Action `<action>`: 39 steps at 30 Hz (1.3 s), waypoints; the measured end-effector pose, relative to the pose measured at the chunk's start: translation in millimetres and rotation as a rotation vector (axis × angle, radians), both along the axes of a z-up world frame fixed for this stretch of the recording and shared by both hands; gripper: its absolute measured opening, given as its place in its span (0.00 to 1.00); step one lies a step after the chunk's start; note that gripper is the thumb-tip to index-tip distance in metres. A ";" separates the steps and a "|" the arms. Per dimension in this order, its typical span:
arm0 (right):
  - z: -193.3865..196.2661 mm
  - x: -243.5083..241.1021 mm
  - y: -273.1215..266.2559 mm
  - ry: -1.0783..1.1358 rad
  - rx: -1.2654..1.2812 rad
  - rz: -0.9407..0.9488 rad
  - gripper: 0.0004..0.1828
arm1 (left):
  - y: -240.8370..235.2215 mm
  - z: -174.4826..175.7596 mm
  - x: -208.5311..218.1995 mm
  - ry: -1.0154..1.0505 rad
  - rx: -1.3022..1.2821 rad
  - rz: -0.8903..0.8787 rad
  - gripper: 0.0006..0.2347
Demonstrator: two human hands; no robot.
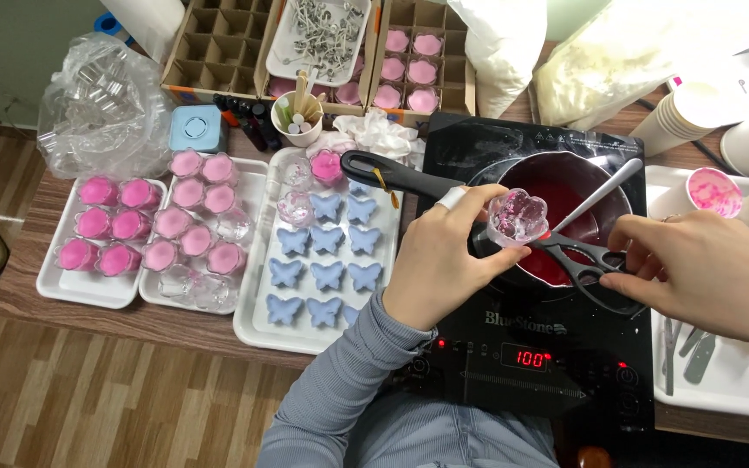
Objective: The person trims excess wax from the tops of flower-shaped candles with scissors, letting the trimmed pieces fall into a pot of melted red wax on an induction cooker. They occasionally stir the pot with a spoon and arrange the trimmed candles on trays.
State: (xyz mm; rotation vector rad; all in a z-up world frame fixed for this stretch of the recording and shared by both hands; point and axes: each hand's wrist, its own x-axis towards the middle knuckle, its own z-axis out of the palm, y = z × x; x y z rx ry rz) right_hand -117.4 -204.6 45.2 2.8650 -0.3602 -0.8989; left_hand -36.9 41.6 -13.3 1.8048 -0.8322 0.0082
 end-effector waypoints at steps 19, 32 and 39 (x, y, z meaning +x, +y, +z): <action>25.2 18.1 58.1 -0.577 0.418 0.323 0.45 | 16.8 -1.9 -4.2 -0.059 -0.057 0.091 0.27; 35.5 111.6 206.6 -0.471 0.623 0.757 0.35 | 146.3 -6.8 -14.1 -0.014 -0.075 0.446 0.31; 1.8 179.1 267.2 -0.377 0.573 0.886 0.31 | 189.7 -50.9 18.5 -0.077 -0.078 0.647 0.28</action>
